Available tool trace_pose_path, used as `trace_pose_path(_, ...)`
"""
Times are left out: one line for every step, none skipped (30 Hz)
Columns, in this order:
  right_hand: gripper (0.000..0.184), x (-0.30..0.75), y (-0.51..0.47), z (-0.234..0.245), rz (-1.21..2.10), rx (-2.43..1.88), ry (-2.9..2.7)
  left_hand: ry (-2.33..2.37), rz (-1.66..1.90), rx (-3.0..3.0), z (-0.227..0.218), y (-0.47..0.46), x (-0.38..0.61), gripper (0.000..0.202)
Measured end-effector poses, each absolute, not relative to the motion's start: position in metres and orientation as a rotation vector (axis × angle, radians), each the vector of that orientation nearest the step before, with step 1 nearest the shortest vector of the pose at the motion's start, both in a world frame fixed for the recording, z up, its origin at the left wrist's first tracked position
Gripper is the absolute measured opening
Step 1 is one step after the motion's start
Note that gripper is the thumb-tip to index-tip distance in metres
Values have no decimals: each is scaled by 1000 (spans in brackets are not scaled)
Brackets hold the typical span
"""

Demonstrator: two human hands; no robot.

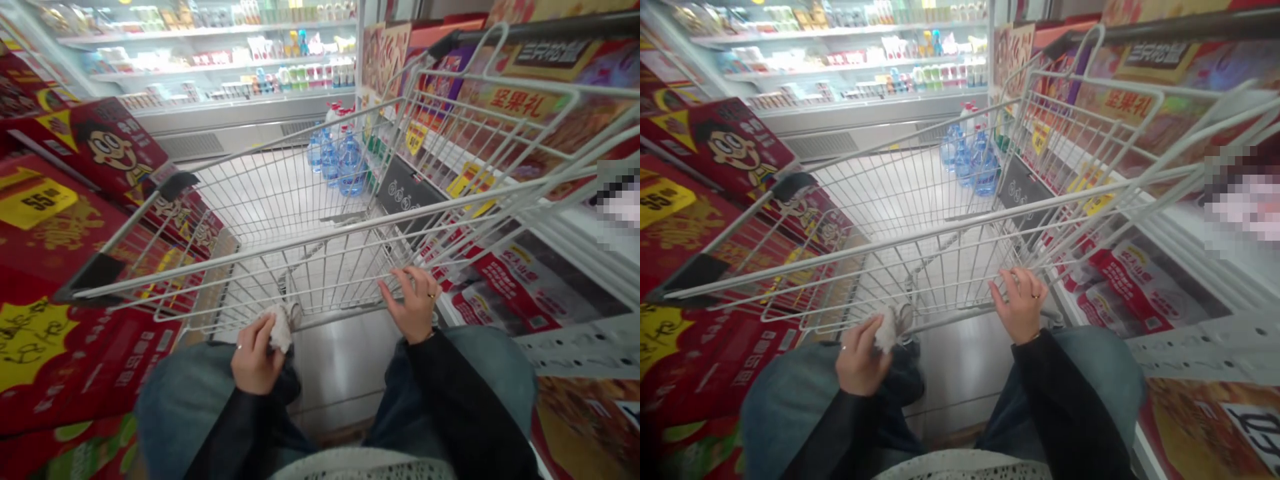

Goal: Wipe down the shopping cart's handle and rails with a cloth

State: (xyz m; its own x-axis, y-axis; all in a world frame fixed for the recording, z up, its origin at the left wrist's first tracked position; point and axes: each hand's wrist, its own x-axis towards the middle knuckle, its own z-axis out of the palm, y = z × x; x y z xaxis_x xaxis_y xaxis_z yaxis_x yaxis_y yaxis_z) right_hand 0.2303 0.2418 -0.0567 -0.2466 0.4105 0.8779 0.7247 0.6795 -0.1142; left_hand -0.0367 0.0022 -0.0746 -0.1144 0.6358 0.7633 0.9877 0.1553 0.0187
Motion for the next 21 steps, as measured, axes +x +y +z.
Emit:
trace_pose_path(30, 231, 242, -58, -393, -891, -1877, -1820, -756, -1519, -70, 1, -38, 65)
trace_pose_path(30, 231, 242, -58, -395, -892, -1877, -1812, -777, -1493, -66, 0, -39, 67)
trace_pose_path(30, 231, 242, -59, -394, -893, -1877, -1802, -796, -1472, -62, -1, -41, 69)
trace_pose_path(30, 232, 243, -60, -392, -894, -1875, -1793, -811, -1458, -59, -2, -42, 71)
trace_pose_path(31, 232, 243, -61, -391, -894, -1874, -1786, -819, -1454, -59, -2, -43, 72)
trace_pose_path(31, 232, 243, -61, -392, -894, -1872, -1783, -817, -1461, -61, -1, -43, 72)
trace_pose_path(32, 232, 243, -61, -395, -893, -1870, -1787, -805, -1479, -64, -1, -43, 72)
trace_pose_path(32, 232, 243, -61, -402, -892, -1870, -1796, -785, -1500, -69, 0, -42, 71)
trace_pose_path(33, 232, 243, -61, -410, -889, -1871, -1807, -766, -1518, -74, 0, -40, 70)
trace_pose_path(33, 232, 242, -61, -415, -887, -1875, -1823, -749, -1531, -78, 0, -39, 69)
trace_pose_path(33, 232, 242, -60, -415, -886, -1879, -1840, -740, -1534, -80, 0, -38, 68)
trace_pose_path(33, 232, 242, -60, -409, -887, -1884, -1853, -743, -1527, -80, -1, -38, 68)
trace_pose_path(33, 232, 242, -60, -400, -890, -1887, -1857, -754, -1512, -78, -2, -38, 68)
trace_pose_path(32, 232, 242, -60, -389, -895, -1890, -1853, -771, -1492, -75, -4, -39, 68)
trace_pose_path(32, 232, 242, -60, -380, -898, -1892, -1841, -793, -1468, -70, -6, -40, 68)
trace_pose_path(32, 233, 242, -60, -376, -899, -1891, -1828, -813, -1444, -65, -7, -41, 69)
trace_pose_path(32, 233, 242, -61, -376, -897, -1890, -1817, -828, -1423, -61, -8, -42, 69)
trace_pose_path(32, 233, 242, -61, -380, -892, -1888, -1813, -837, -1407, -58, -9, -43, 69)
trace_pose_path(33, 234, 242, -62, -386, -885, -1886, -1818, -838, -1397, -56, -9, -43, 69)
trace_pose_path(34, 234, 243, -62, -393, -878, -1882, -1831, -831, -1395, -57, -8, -42, 68)
trace_pose_path(34, 234, 243, -62, -399, -873, -1879, -1849, -817, -1403, -59, -8, -40, 66)
